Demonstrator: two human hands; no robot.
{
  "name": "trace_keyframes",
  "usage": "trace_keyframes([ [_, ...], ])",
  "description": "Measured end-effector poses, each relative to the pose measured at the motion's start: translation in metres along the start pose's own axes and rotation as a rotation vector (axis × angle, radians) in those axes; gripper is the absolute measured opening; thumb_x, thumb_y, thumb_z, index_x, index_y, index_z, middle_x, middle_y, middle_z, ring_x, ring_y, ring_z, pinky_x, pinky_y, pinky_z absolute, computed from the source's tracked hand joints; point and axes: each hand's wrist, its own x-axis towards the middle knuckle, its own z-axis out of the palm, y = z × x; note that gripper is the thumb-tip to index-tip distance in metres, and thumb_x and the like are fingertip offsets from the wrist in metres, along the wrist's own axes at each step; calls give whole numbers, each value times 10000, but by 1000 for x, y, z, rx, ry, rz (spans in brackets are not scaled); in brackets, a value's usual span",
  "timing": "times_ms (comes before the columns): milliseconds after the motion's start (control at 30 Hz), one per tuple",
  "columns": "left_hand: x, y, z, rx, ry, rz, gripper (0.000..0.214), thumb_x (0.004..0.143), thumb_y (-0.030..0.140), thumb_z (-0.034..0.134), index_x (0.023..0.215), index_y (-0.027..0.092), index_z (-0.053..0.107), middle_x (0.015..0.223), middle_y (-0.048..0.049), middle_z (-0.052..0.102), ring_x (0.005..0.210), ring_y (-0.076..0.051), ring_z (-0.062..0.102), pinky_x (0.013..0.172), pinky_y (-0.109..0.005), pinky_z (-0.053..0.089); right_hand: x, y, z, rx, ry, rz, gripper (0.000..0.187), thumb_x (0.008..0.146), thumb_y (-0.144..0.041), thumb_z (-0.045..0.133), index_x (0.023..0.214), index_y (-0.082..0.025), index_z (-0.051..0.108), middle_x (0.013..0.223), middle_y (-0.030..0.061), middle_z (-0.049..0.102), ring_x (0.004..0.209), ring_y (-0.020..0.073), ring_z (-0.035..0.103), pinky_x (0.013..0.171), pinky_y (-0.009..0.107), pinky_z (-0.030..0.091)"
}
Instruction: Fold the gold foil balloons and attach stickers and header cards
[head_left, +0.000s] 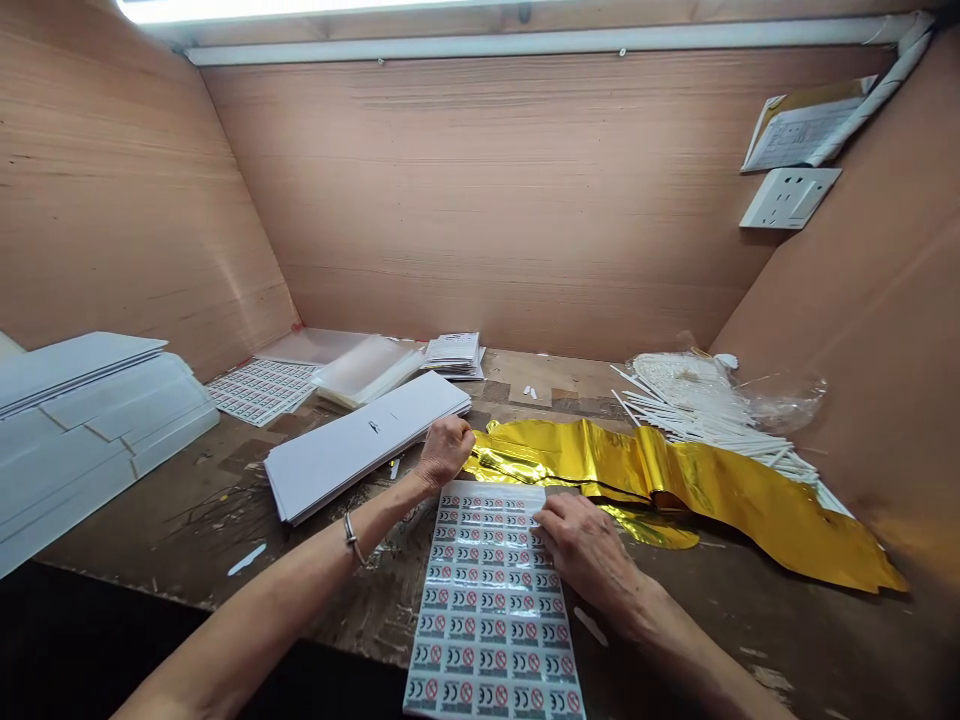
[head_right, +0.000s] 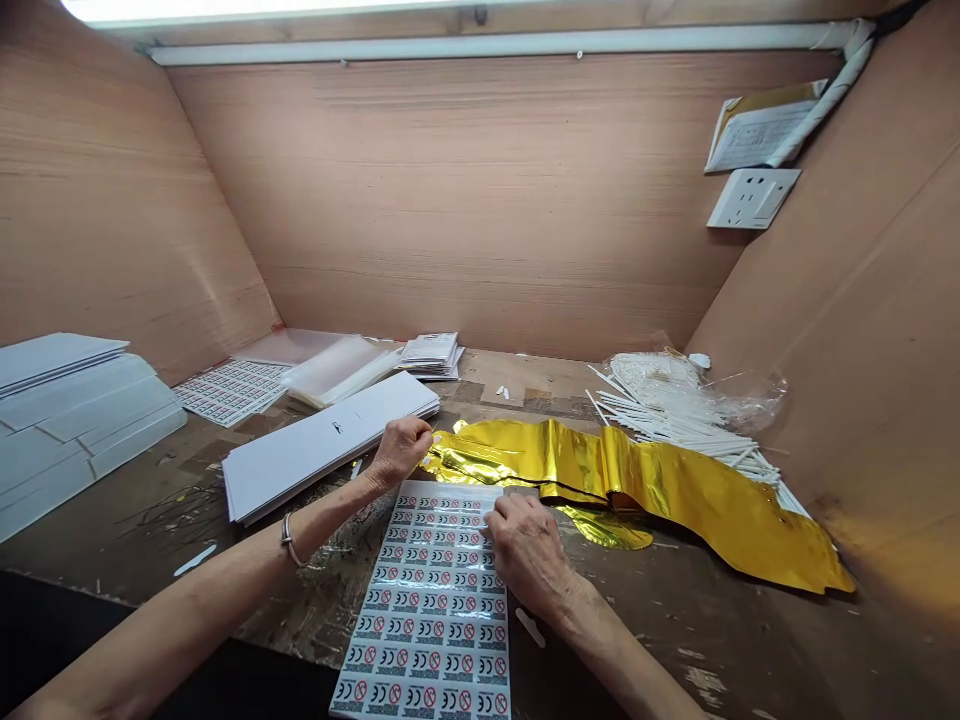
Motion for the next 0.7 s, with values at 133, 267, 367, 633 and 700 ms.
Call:
trace_keyframes([
  [133,-8,5,11,222,-96,88,220,778,127,404,699,95,607,739,-105,591,684,-180,547,625,-282,405,32,13,-4,177,122,84,184,819,-202,445,877,-180,618,804,50,590,761,158,521,666,254,351],
  [267,-14,16,22,344,-134,217,186,753,64,393,737,79,577,765,-138,556,735,-222,525,628,-317,405,78,27,7,581,146,280,279,809,-292,436,662,-144,622,614,16,569,608,121,521,552,212,352],
  [367,-17,21,27,398,-139,269,203,753,38,365,754,75,565,767,-150,547,730,-236,508,593,-324,397,106,26,19,902,46,550,332,740,-382,511,534,-127,562,443,-16,481,426,86,441,420,190,298],
  [633,-19,29,35,424,-143,334,236,766,35,330,805,59,561,760,-161,546,716,-252,508,552,-330,377,138,15,33,989,-17,686,229,618,-219,591,435,-132,484,343,-52,381,333,43,325,359,179,223],
  [700,-20,31,34,422,-148,327,232,782,51,329,812,63,559,765,-152,550,716,-243,510,564,-327,380,143,17,36,943,6,693,190,579,-159,593,421,-126,492,350,-50,389,354,39,332,369,177,209],
])
